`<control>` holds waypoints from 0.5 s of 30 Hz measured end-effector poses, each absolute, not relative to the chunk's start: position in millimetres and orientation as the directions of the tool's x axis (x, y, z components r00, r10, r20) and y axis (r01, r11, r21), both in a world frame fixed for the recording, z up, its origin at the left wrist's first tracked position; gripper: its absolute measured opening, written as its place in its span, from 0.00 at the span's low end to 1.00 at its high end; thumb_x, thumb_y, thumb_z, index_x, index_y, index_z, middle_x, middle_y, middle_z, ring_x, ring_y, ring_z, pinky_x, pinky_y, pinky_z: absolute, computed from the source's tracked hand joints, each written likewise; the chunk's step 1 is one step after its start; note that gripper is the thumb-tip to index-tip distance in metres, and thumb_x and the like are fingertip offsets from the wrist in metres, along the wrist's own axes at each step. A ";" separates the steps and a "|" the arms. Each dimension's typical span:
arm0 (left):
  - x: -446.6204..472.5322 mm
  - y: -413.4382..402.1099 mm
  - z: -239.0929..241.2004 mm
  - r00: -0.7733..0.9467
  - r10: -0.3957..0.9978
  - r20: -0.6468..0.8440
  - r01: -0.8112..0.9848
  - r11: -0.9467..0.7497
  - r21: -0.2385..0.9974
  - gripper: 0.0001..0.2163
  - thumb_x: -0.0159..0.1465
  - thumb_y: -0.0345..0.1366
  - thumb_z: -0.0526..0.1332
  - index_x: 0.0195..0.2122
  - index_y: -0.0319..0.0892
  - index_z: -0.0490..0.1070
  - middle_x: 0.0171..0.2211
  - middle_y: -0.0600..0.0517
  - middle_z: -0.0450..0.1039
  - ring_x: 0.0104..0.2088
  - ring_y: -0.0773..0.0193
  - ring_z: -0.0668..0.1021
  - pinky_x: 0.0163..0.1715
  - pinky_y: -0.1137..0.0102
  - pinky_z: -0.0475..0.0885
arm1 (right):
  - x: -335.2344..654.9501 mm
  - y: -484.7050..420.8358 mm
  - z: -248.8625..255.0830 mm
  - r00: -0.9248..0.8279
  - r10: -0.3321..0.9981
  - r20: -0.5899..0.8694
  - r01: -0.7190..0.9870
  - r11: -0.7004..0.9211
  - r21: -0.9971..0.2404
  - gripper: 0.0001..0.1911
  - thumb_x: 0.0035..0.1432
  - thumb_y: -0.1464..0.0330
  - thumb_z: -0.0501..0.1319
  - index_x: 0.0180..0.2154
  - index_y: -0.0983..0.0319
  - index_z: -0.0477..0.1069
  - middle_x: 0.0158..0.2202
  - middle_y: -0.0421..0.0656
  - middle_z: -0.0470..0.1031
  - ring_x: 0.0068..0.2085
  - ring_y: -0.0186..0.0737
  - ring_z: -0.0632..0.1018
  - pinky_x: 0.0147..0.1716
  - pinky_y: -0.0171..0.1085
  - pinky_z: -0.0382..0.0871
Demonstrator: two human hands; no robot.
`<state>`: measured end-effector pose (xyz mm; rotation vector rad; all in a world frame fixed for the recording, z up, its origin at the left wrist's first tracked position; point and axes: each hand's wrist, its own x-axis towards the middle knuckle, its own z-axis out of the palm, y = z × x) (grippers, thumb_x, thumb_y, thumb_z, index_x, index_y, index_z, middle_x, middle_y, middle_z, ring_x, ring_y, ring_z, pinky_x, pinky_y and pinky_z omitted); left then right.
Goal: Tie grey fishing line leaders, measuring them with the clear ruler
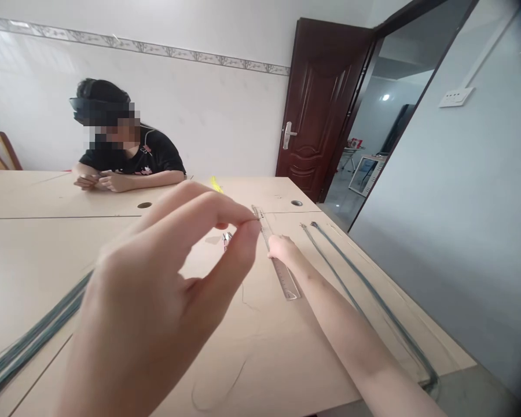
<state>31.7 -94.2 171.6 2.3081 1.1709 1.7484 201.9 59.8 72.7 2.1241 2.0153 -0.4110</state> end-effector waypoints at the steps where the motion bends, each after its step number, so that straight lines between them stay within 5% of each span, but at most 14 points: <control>1: 31.0 -97.5 172.9 0.117 0.556 0.823 0.591 -0.705 0.393 0.05 0.64 0.36 0.58 0.31 0.48 0.69 0.34 0.58 0.70 0.38 0.67 0.72 0.22 0.76 0.64 | 202.2 55.1 73.5 0.049 0.938 -0.343 0.996 -0.072 -0.057 0.15 0.62 0.64 0.59 0.47 0.66 0.69 0.47 0.47 0.72 0.44 0.40 0.76 0.43 0.44 0.73; 6: 18.9 -103.2 180.8 0.163 0.467 0.869 0.695 -0.680 0.235 0.05 0.66 0.35 0.57 0.34 0.47 0.70 0.37 0.60 0.73 0.27 0.72 0.72 0.19 0.78 0.63 | 208.5 9.7 75.3 0.089 0.893 -0.440 0.990 -0.128 -0.059 0.14 0.63 0.63 0.58 0.45 0.66 0.69 0.40 0.44 0.74 0.36 0.35 0.77 0.35 0.38 0.74; 10: 8.8 -100.3 187.1 0.164 0.460 0.873 0.715 -0.665 0.215 0.07 0.67 0.36 0.57 0.34 0.44 0.73 0.31 0.59 0.73 0.15 0.76 0.60 0.16 0.73 0.57 | 213.9 -51.5 74.5 0.113 0.886 -0.450 0.985 -0.159 -0.065 0.14 0.63 0.61 0.58 0.44 0.65 0.70 0.39 0.44 0.74 0.36 0.35 0.76 0.35 0.39 0.74; 15: 6.4 -93.1 190.0 0.123 0.487 0.865 0.622 -0.717 0.315 0.07 0.64 0.34 0.59 0.30 0.44 0.73 0.29 0.58 0.75 0.24 0.70 0.71 0.23 0.74 0.63 | 214.5 -129.1 67.4 0.155 0.911 -0.383 0.979 -0.192 -0.060 0.16 0.63 0.59 0.56 0.40 0.66 0.71 0.35 0.45 0.75 0.38 0.40 0.77 0.40 0.44 0.71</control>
